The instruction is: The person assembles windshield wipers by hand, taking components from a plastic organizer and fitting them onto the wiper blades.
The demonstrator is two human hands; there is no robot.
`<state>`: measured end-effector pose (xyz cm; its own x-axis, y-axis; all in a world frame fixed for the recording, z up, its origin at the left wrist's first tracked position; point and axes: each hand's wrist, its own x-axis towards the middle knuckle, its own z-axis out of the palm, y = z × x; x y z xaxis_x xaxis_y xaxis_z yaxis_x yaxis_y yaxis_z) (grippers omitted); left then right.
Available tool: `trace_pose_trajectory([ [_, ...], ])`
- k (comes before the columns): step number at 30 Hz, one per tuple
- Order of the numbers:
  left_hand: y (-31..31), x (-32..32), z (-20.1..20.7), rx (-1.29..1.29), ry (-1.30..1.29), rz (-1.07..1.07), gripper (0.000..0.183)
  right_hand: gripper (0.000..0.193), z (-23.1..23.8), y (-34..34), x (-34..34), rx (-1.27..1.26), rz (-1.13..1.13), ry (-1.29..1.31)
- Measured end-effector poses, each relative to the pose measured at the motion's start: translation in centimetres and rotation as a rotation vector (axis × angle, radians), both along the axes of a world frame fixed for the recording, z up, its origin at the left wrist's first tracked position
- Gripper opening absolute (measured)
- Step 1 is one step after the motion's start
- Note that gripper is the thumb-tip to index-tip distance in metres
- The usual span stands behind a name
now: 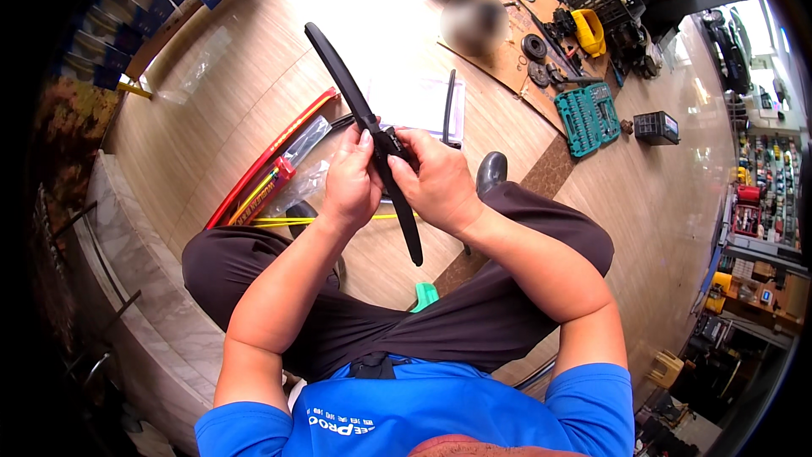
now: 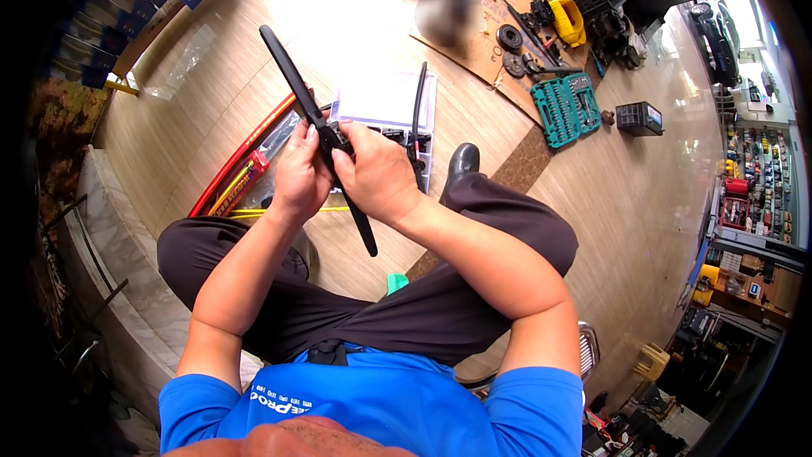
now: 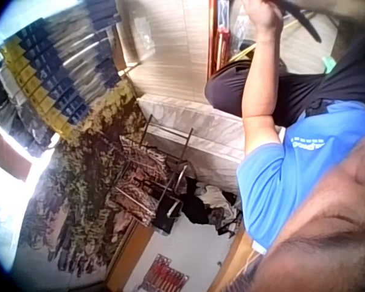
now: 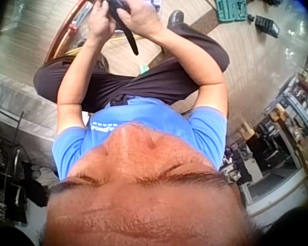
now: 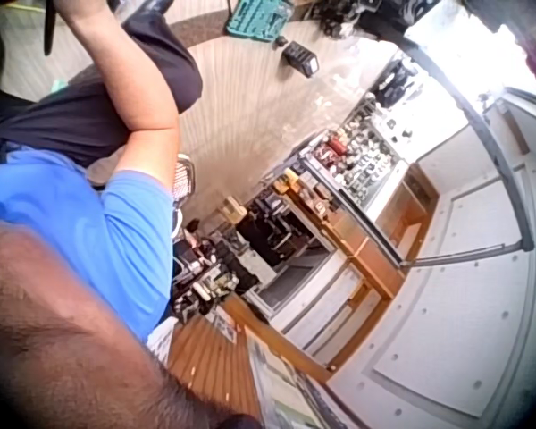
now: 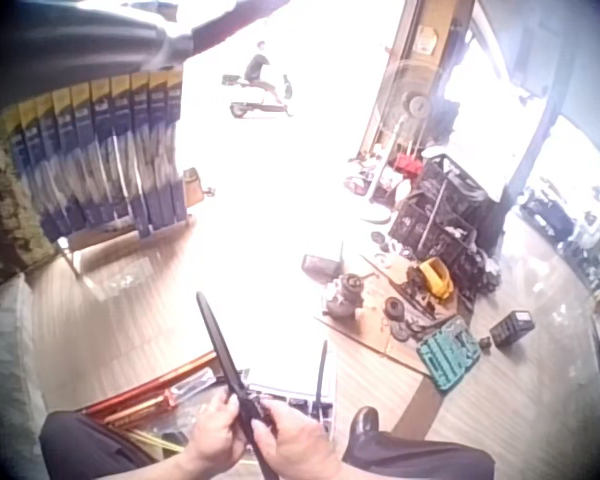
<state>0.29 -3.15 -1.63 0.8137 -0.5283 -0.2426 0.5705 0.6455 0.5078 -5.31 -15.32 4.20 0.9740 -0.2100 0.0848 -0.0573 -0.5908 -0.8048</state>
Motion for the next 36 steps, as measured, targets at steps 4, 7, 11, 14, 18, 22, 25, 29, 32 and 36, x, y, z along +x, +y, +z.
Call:
trace_pose_trajectory([
  [4,-0.1,-0.2,1.3,0.046,-0.065,-0.009,0.034,0.028,-0.1,0.3,-0.2,-0.11,0.03,-0.067],
  [7,0.0,-0.4,0.1,0.222,-0.213,-0.015,0.047,0.026,-0.1,0.6,-0.4,-0.14,0.066,-0.067],
  [11,-0.1,-0.2,0.2,0.279,-0.166,-0.033,0.052,0.024,-0.5,0.3,-0.5,0.06,0.026,0.076],
  [14,0.1,0.2,0.1,0.331,-0.226,-0.056,0.052,0.024,-0.2,-0.1,-0.6,0.138,0.04,0.062],
  [18,0.5,1.3,1.8,0.29,-0.204,-0.074,0.048,0.03,2.4,-1.3,0.2,0.134,-0.08,0.071],
  [22,1.3,1.8,3.2,0.31,-0.23,-0.098,0.036,0.03,2.3,-4.3,1.3,0.305,-0.225,0.02],
  [25,1.1,1.9,3.9,0.327,-0.321,-0.096,0.035,0.028,3.5,-5.9,1.7,0.393,-0.252,-0.009],
  [29,1.3,2.1,4.6,0.277,-0.323,-0.097,0.035,0.027,3.9,-6.0,1.7,0.445,-0.215,-0.037],
  [32,1.4,2.2,4.8,0.264,-0.319,-0.1,0.034,0.027,3.7,-5.8,1.7,0.43,-0.187,-0.087],
  [36,1.4,2.1,4.6,0.258,-0.308,-0.114,0.031,0.028,3.6,-6.1,1.6,0.408,-0.185,-0.087],
])
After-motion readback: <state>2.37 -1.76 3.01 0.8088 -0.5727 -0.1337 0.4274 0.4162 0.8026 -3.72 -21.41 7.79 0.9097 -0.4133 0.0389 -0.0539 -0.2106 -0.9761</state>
